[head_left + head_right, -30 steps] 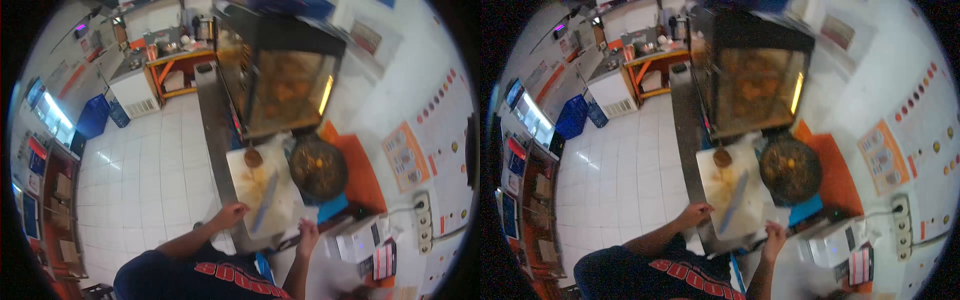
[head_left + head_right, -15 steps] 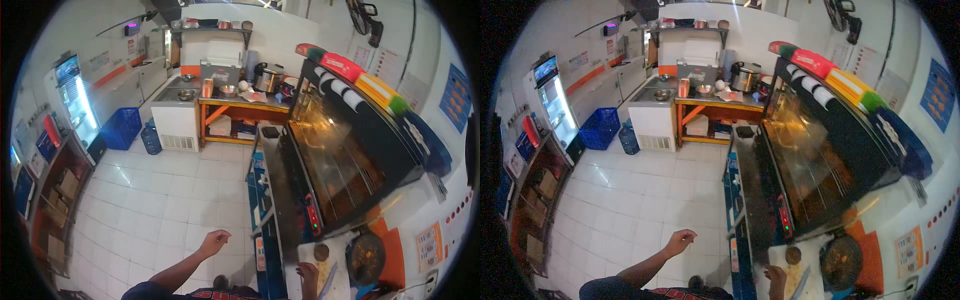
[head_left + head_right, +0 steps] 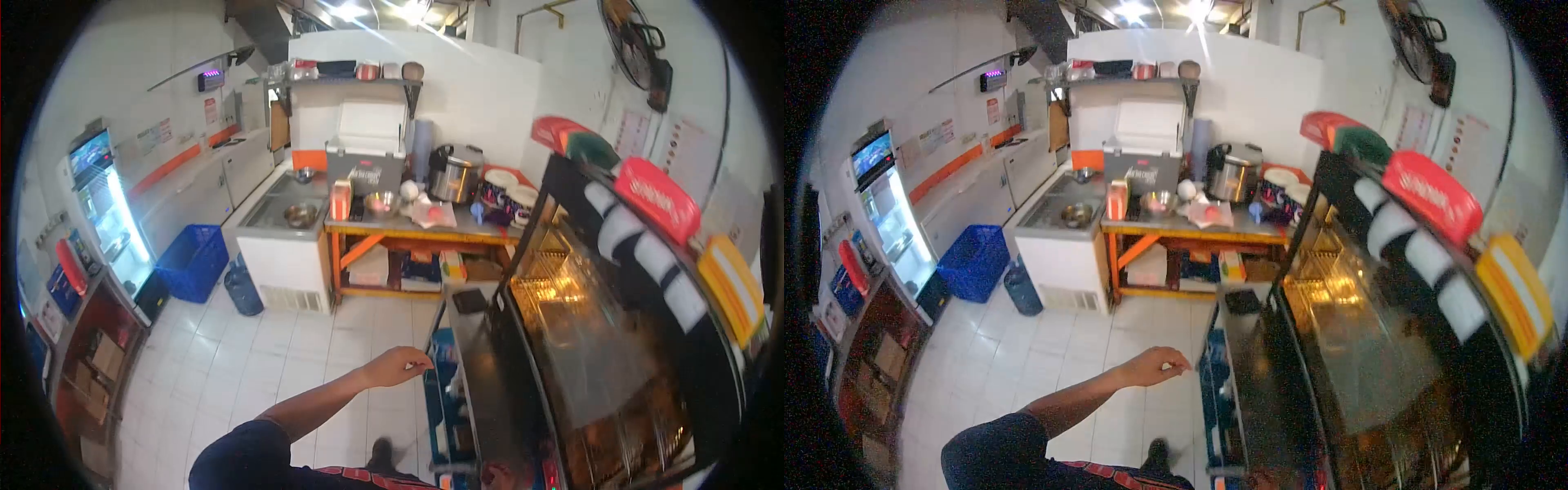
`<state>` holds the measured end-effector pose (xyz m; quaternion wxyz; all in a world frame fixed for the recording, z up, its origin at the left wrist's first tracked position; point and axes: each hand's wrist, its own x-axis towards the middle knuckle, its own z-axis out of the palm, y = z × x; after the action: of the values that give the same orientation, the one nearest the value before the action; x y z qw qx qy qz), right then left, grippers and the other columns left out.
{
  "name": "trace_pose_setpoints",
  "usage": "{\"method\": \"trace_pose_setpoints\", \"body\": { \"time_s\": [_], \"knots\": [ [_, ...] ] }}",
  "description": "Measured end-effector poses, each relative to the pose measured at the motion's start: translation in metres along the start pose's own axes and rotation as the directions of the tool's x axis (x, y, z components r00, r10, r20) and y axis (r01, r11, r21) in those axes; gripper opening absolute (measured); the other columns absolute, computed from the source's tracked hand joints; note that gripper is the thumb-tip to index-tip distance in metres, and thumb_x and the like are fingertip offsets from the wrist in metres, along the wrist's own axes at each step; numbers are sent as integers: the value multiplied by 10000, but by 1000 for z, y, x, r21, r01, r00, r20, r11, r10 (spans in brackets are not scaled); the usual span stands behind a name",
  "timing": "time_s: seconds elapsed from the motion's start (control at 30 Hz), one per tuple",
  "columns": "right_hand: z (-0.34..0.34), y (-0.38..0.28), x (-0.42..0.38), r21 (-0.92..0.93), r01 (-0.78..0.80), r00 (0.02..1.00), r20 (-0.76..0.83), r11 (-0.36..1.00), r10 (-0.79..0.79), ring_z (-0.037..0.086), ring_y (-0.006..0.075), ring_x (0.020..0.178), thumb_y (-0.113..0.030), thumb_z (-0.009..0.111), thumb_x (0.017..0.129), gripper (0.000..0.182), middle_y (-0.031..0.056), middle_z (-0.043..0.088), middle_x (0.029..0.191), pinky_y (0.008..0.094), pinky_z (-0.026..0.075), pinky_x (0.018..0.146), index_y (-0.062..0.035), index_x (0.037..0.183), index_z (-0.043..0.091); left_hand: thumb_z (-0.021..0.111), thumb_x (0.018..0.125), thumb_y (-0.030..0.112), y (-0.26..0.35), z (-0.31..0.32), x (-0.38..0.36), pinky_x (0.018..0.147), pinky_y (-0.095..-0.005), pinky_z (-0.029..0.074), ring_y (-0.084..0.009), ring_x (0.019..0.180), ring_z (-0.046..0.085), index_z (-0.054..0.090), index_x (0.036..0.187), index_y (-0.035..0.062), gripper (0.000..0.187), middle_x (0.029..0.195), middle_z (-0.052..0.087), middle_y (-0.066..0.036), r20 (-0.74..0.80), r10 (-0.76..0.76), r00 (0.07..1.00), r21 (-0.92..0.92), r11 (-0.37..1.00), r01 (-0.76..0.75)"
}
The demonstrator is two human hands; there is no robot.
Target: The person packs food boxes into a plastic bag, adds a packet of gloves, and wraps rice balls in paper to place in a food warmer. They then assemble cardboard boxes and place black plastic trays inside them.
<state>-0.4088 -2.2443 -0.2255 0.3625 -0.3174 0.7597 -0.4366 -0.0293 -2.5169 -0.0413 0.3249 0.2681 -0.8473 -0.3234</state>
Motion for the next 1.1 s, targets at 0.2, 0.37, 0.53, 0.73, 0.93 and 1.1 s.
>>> {"method": "trace_pose_setpoints", "body": {
  "time_s": [0.2,0.37,0.53,0.73,0.93,1.1],
  "knots": [
    [182,-245,134,519,-52,990,136,853,-23,640,157,725,-49,602,853,147,84,681,850,279,526,700,-4,966,684,639,957,144,-120,-162,77,850,-413,531,-302,958,661,708,1070,71,151,1000,699,-128,-102,17,995,256,967,10],
    [314,-326,283,577,189,935,142,794,-326,648,147,775,-49,608,880,104,69,694,884,283,521,723,-22,939,690,680,908,90,-276,-322,85,848,-394,527,-288,936,680,709,1049,38,153,994,717,-135,-270,-43,962,229,967,108],
    [468,-397,368,560,113,969,120,820,-216,648,154,786,-67,639,891,114,67,704,928,304,512,724,-20,977,697,625,941,43,-413,-488,134,729,-331,547,-171,792,682,685,1067,-5,147,915,698,-128,-401,-311,862,187,893,409],
    [616,-479,433,503,0,973,199,864,-116,650,155,873,-89,626,903,180,82,718,1012,304,522,799,-24,1059,687,656,934,65,-584,-587,240,736,-305,538,-168,818,682,694,1083,5,166,907,714,-97,-469,-142,872,101,972,213],
    [705,-528,577,351,83,983,124,933,-134,652,149,797,-79,670,851,217,80,720,952,290,527,736,8,1048,703,643,955,173,-720,-515,360,819,-297,527,-163,882,674,674,1165,25,259,978,709,-77,2,-485,874,-409,798,443],
    [777,-583,771,9,435,900,32,900,-435,669,196,932,-58,705,791,401,84,695,1076,327,535,825,-7,1186,663,676,921,209,-855,-379,458,827,-327,527,-197,1013,624,539,1345,51,472,1202,633,-86,304,-696,651,-741,257,620]
  ]
}}
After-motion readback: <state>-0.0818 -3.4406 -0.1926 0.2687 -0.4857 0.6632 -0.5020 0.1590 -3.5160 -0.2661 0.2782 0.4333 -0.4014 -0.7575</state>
